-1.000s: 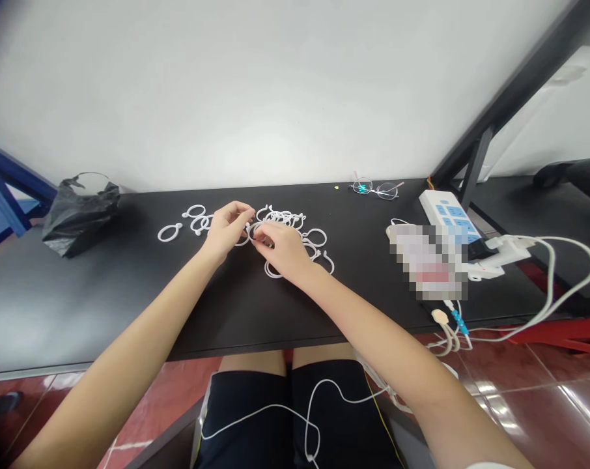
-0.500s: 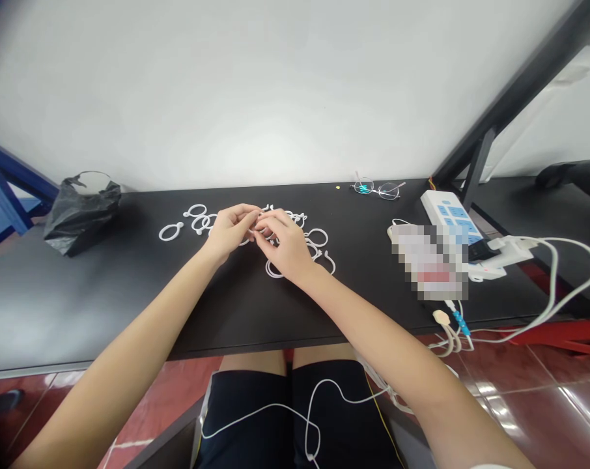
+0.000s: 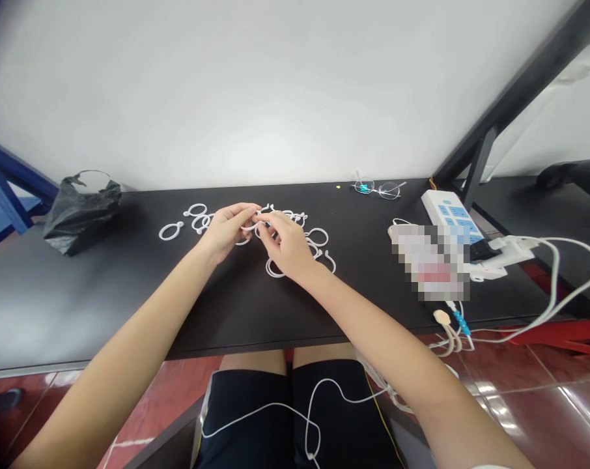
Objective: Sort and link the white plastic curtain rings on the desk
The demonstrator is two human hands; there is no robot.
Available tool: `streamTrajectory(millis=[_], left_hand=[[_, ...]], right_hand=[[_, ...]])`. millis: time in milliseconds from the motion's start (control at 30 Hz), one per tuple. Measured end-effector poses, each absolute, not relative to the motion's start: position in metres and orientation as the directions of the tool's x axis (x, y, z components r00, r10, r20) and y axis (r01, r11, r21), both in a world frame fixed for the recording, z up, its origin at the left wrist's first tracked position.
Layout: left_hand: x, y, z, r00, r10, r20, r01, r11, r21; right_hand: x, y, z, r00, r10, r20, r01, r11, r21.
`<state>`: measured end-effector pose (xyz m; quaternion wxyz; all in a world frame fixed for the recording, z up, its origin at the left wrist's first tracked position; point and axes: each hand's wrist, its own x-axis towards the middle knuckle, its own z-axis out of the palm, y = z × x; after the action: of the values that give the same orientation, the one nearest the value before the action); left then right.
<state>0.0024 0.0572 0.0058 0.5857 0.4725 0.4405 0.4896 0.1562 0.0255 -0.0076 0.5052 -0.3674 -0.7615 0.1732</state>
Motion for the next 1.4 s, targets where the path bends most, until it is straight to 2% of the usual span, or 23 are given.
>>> streamTrajectory(millis=[167,333,433,800,1167,1400], left_hand=[[0.005,0.058,0.004,0.127,0.992,0.008,-0.111,0.006,0.994],[0.012,0.052,0.0,0.055,0.959,0.279,0.179,-0.284,0.942],[0.013,0.049,-0.001,0.041,0.927,0.372,0.259,-0.369,0.893],[0.011,0.053,-0.002,-0.004,0.955,0.296,0.181,-0.291,0.94],[0.012,0.053,-0.003,-0.02,0.958,0.284,0.159,-0.278,0.947],[0.011,0.056,-0.006,-0.011,0.958,0.286,0.184,-0.279,0.942]], right_hand=[[0.156,0.026,-0.01,-0.195,0.746,0.637,0.386,0.656,-0.649],[0.154,0.028,-0.014,-0.192,0.749,0.634,0.364,0.654,-0.663],[0.153,0.025,-0.014,-0.188,0.758,0.625,0.33,0.648,-0.686],[0.15,0.021,-0.014,-0.206,0.832,0.516,0.201,0.552,-0.81],[0.149,0.022,-0.014,-0.196,0.853,0.484,0.093,0.507,-0.857],[0.148,0.022,-0.014,-0.19,0.859,0.476,0.099,0.499,-0.861]])
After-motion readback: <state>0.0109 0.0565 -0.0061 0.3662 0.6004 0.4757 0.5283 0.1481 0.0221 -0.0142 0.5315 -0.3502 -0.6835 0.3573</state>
